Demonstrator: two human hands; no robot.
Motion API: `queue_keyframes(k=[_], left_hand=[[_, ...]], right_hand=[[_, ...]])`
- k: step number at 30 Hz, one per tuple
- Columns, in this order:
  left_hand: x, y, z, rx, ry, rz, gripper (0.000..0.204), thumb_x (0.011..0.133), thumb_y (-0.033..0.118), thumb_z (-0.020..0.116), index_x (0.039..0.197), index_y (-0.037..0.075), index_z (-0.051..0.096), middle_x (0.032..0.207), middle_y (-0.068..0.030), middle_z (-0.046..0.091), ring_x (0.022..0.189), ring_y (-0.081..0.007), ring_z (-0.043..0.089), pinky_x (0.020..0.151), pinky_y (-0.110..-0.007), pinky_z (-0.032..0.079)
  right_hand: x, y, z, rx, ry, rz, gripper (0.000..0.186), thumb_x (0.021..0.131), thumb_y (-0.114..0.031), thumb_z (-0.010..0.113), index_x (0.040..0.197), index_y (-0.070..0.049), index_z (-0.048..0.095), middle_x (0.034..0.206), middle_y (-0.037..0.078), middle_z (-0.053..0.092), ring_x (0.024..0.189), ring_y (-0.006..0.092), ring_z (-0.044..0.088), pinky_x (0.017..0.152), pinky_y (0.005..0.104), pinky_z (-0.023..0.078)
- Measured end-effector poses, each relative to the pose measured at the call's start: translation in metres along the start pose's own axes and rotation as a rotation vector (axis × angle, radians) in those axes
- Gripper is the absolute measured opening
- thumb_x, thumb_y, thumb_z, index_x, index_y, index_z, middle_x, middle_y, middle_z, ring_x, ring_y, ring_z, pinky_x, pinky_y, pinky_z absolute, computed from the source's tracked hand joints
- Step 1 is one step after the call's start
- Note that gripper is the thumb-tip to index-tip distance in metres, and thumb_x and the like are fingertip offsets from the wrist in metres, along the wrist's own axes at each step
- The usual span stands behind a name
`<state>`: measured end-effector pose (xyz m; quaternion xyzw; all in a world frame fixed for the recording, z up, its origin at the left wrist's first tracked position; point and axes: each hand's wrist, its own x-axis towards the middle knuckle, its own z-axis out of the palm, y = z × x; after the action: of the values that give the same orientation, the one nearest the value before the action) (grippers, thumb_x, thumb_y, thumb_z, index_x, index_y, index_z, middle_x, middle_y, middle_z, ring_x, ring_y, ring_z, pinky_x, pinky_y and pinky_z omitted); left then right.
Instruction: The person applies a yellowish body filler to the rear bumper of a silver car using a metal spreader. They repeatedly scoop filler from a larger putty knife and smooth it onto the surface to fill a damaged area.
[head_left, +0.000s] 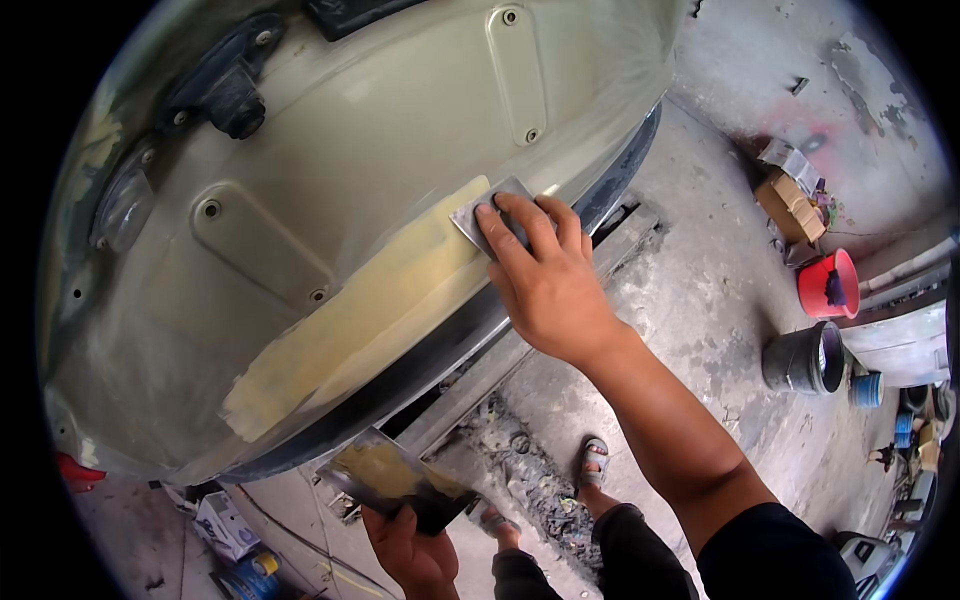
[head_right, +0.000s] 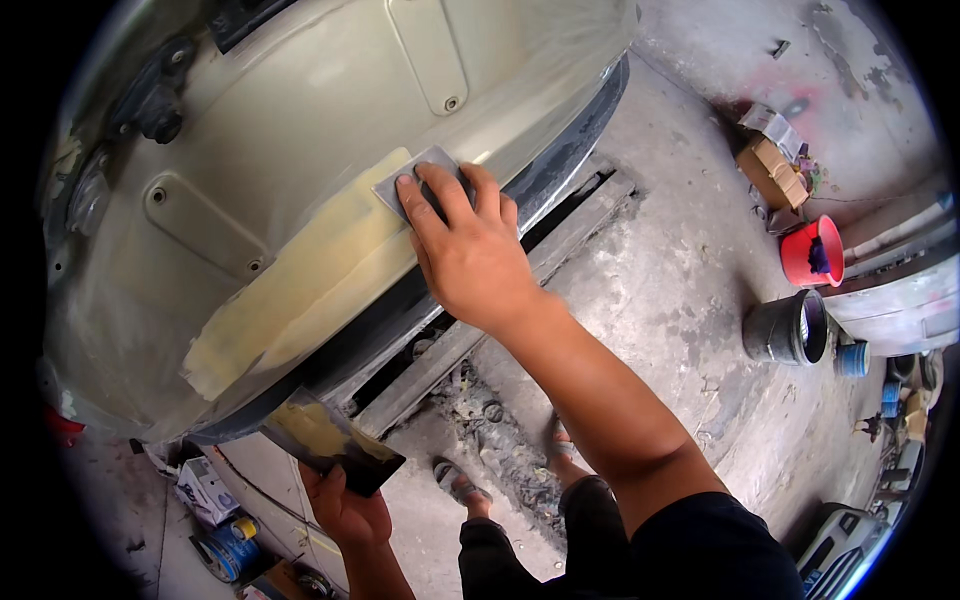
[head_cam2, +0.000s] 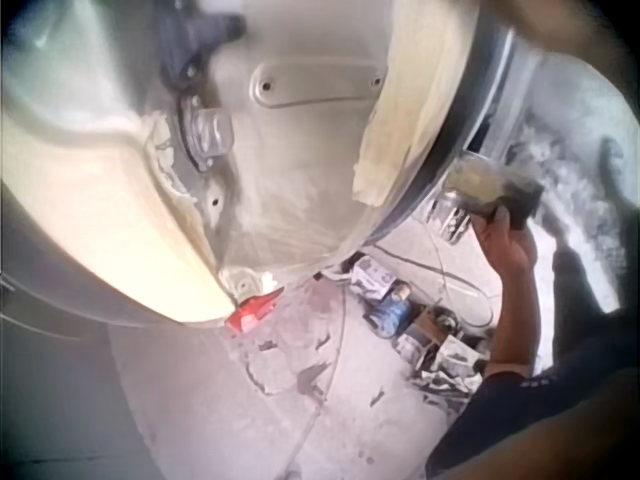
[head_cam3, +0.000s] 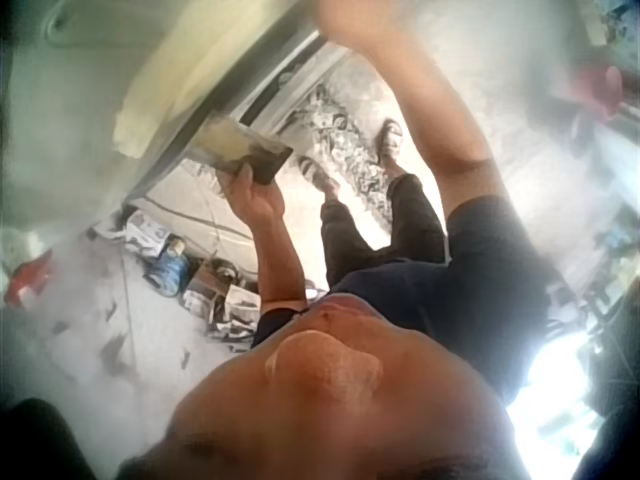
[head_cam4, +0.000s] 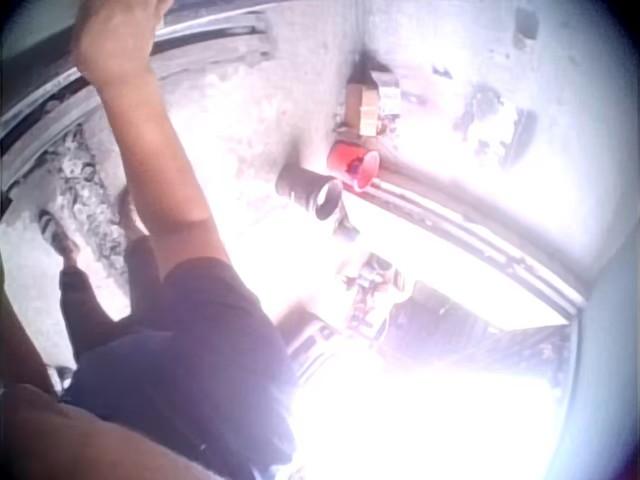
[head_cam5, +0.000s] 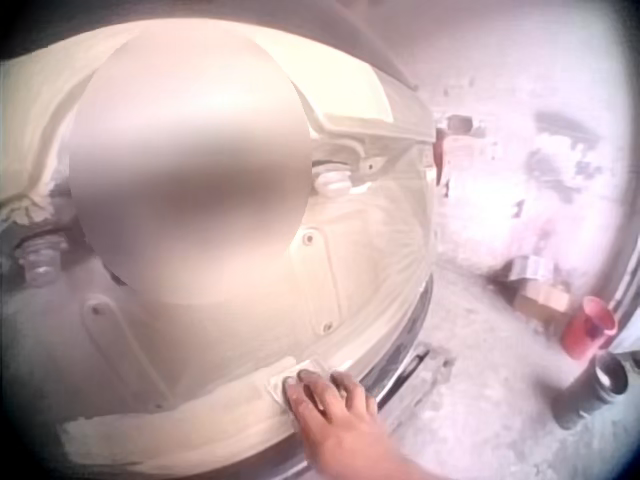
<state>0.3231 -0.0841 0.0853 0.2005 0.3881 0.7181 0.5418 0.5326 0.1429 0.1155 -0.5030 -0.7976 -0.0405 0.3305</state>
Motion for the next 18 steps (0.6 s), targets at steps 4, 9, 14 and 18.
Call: queue_keyframes(k=[4, 9, 14, 18], left_hand=[[0.000, -0.001, 0.001, -0.015, -0.001, -0.025, 0.066, 0.090, -0.003, 0.050, 0.155, 0.003, 0.039, 0.153, -0.0140, 0.050, 0.138, -0.0299, 0.052, 0.116, -0.048, 0.043], [0.009, 0.001, 0.019, -0.094, -0.065, -0.032, 0.062, 0.094, -0.005, 0.048, 0.155, 0.006, 0.040, 0.153, -0.0124, 0.050, 0.139, -0.0279, 0.051, 0.116, -0.048, 0.043], [0.022, -0.006, 0.044, -0.023, -0.020, -0.001, 0.058, 0.098, -0.005, 0.050, 0.154, 0.009, 0.041, 0.150, -0.0099, 0.053, 0.137, -0.0251, 0.052, 0.116, -0.048, 0.041], [0.026, -0.011, 0.057, 0.038, 0.016, 0.010, 0.057, 0.099, -0.005, 0.050, 0.154, 0.007, 0.040, 0.149, -0.0102, 0.053, 0.136, -0.0245, 0.052, 0.117, -0.047, 0.040]], right_hand=[[-0.029, 0.001, 0.002, -0.028, -0.146, 0.044, 0.052, 0.092, -0.016, 0.065, 0.143, -0.007, 0.056, 0.144, 0.012, 0.049, 0.126, 0.0445, 0.045, 0.098, 0.0567, 0.044], [-0.066, -0.010, -0.029, 0.352, -0.227, 0.114, 0.052, 0.089, -0.013, 0.069, 0.140, -0.007, 0.059, 0.140, 0.012, 0.052, 0.127, 0.0441, 0.047, 0.101, 0.0548, 0.045], [-0.089, -0.024, -0.078, 0.332, -0.251, 0.078, 0.051, 0.085, -0.011, 0.075, 0.135, -0.010, 0.065, 0.137, 0.012, 0.054, 0.128, 0.0444, 0.049, 0.104, 0.0515, 0.046], [-0.091, -0.036, -0.089, 0.429, -0.306, -0.015, 0.052, 0.078, -0.013, 0.080, 0.129, -0.011, 0.070, 0.135, 0.009, 0.056, 0.127, 0.0414, 0.051, 0.100, 0.0515, 0.048]])
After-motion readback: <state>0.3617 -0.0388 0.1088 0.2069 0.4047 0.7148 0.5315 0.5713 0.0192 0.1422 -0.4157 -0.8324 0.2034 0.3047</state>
